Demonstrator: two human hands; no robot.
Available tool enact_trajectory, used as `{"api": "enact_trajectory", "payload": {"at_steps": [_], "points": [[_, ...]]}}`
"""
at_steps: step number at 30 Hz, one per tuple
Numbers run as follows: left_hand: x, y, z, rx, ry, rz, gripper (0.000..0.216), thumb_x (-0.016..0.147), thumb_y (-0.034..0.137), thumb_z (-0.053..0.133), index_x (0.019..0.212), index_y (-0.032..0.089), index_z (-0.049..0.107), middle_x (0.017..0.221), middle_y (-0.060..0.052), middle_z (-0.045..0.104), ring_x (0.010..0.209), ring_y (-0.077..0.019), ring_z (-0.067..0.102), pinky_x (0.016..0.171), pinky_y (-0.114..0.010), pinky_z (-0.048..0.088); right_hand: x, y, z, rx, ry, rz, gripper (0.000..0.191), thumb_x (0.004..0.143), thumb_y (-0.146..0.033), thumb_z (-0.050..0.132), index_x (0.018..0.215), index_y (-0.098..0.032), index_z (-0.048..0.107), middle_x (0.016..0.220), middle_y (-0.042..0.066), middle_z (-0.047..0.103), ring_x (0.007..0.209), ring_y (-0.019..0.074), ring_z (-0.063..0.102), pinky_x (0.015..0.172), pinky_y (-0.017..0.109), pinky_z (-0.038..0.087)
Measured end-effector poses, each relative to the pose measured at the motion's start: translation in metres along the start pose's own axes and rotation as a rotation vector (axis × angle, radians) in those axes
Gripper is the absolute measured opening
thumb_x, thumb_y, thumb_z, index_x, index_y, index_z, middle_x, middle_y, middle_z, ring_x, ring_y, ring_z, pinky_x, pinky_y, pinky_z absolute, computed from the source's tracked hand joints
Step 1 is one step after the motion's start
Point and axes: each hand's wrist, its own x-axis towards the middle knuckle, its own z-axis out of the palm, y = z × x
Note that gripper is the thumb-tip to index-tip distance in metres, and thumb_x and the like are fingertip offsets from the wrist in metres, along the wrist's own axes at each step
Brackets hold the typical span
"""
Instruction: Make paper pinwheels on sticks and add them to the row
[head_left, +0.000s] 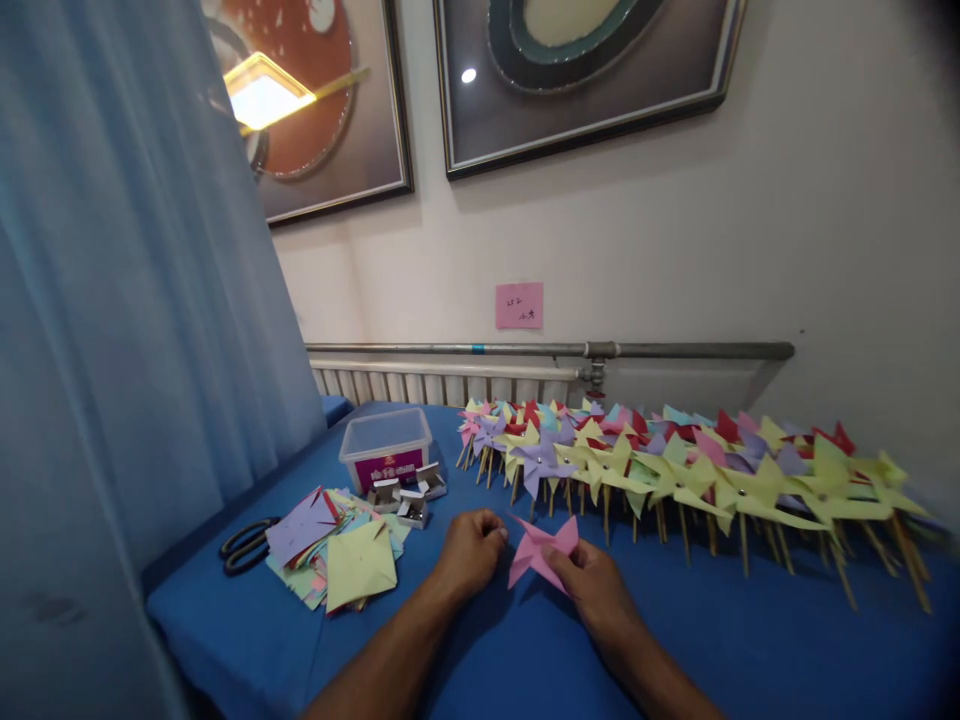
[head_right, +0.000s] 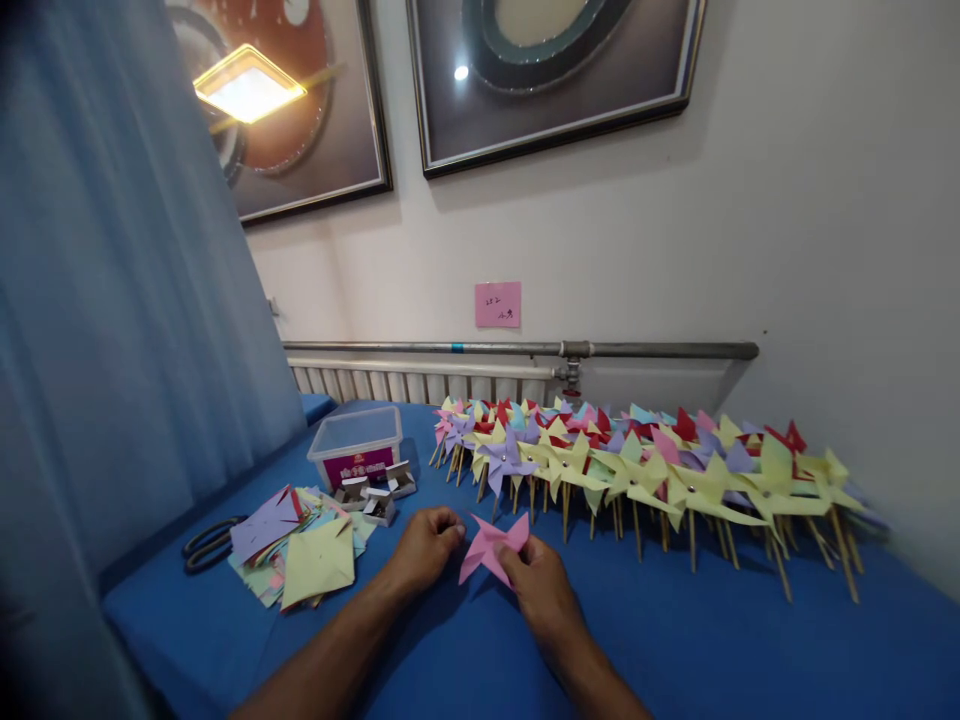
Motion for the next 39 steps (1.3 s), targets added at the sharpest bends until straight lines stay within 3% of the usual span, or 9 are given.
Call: {"api": "enact_trajectory", "payload": {"at_steps": [4, 10, 12, 14, 17, 21, 28, 33, 39], "points": [[0.000, 0.000, -0.008, 0.324, 0.066, 0.093, 0.017, 0.085, 0.021, 0.054, 0.077, 0.019, 0.069, 0.075, 0.000, 0.070, 0.072, -0.0140, 0.061, 0.064, -0.024, 0.036, 0.001, -0.001, 0.000, 0.002, 0.000, 0.021, 0.041, 0.066, -0.054, 0.067, 0.080, -0.015, 0.070, 0.070, 0.006, 0.071, 0.062, 0.0224, 0.063, 0.058, 0.030, 0.047], [0.004, 0.001, -0.019, 0.551, 0.070, 0.064, 0.018, 0.087, 0.021, 0.053, 0.085, 0.021, 0.071, 0.091, -0.003, 0.075, 0.088, -0.0168, 0.066, 0.073, -0.025, 0.039, -0.003, -0.005, -0.001, -0.001, -0.002, 0.036, 0.038, 0.067, -0.052, 0.064, 0.079, -0.016, 0.069, 0.065, 0.003, 0.068, 0.060, 0.0204, 0.060, 0.054, 0.029, 0.043], [0.005, 0.003, -0.031, 0.599, 0.161, 0.042, 0.018, 0.088, 0.021, 0.053, 0.086, 0.020, 0.071, 0.093, -0.006, 0.074, 0.089, -0.0189, 0.066, 0.074, -0.026, 0.038, -0.005, -0.008, -0.002, 0.004, -0.007, 0.030, 0.037, 0.068, -0.051, 0.064, 0.078, -0.016, 0.069, 0.064, 0.003, 0.067, 0.060, 0.0197, 0.059, 0.055, 0.028, 0.043], [0.004, 0.004, -0.048, 0.630, 0.336, -0.004, 0.020, 0.090, 0.022, 0.050, 0.090, 0.019, 0.070, 0.095, -0.010, 0.073, 0.090, -0.0215, 0.065, 0.075, -0.028, 0.039, -0.007, -0.011, -0.002, 0.017, -0.010, 0.021, 0.036, 0.067, -0.050, 0.065, 0.078, -0.016, 0.070, 0.066, 0.003, 0.068, 0.060, 0.0195, 0.059, 0.056, 0.029, 0.043], [0.001, 0.000, -0.077, 0.724, 0.490, -0.158, 0.025, 0.091, 0.026, 0.047, 0.091, 0.017, 0.070, 0.095, -0.014, 0.073, 0.090, -0.0267, 0.067, 0.073, -0.031, 0.040, -0.007, -0.012, -0.002, 0.027, -0.006, 0.021, 0.034, 0.067, -0.049, 0.066, 0.076, -0.016, 0.069, 0.064, 0.002, 0.067, 0.059, 0.0193, 0.058, 0.056, 0.029, 0.042], [-0.001, -0.012, -0.096, 0.862, 0.335, -0.279, 0.027, 0.089, 0.026, 0.048, 0.089, 0.019, 0.073, 0.095, -0.014, 0.075, 0.092, -0.0282, 0.069, 0.072, -0.032, 0.043, -0.007, -0.011, -0.002, 0.023, 0.006, 0.011, 0.033, 0.068, -0.048, 0.065, 0.074, -0.016, 0.068, 0.061, 0.001, 0.064, 0.055, 0.0175, 0.053, 0.053, 0.028, 0.039], [0.015, -0.022, -0.100, 0.912, 0.166, -0.285, 0.033, 0.088, 0.032, 0.046, 0.097, 0.019, 0.075, 0.103, -0.017, 0.075, 0.099, -0.0324, 0.070, 0.074, -0.035, 0.047, -0.008, -0.014, 0.000, 0.030, 0.019, -0.025, 0.029, 0.067, -0.045, 0.065, 0.072, -0.016, 0.068, 0.064, 0.003, 0.066, 0.058, 0.0175, 0.055, 0.053, 0.026, 0.039], [0.035, -0.017, -0.107, 0.963, -0.009, -0.269, 0.026, 0.081, 0.028, 0.054, 0.088, 0.016, 0.075, 0.101, -0.020, 0.075, 0.097, -0.0342, 0.071, 0.073, -0.035, 0.048, -0.008, -0.013, 0.001, 0.069, 0.019, -0.055, 0.022, 0.068, -0.038, 0.066, 0.071, -0.017, 0.066, 0.063, 0.001, 0.064, 0.055, 0.0141, 0.051, 0.051, 0.024, 0.036], [0.037, -0.022, -0.102, 0.980, -0.037, -0.237, 0.024, 0.078, 0.021, 0.051, 0.082, 0.019, 0.075, 0.098, -0.017, 0.076, 0.095, -0.0336, 0.071, 0.074, -0.036, 0.048, -0.011, -0.015, 0.001, 0.088, -0.009, -0.024, 0.018, 0.070, -0.036, 0.065, 0.069, -0.017, 0.064, 0.059, -0.001, 0.060, 0.052, 0.0126, 0.047, 0.051, 0.024, 0.033]]}}
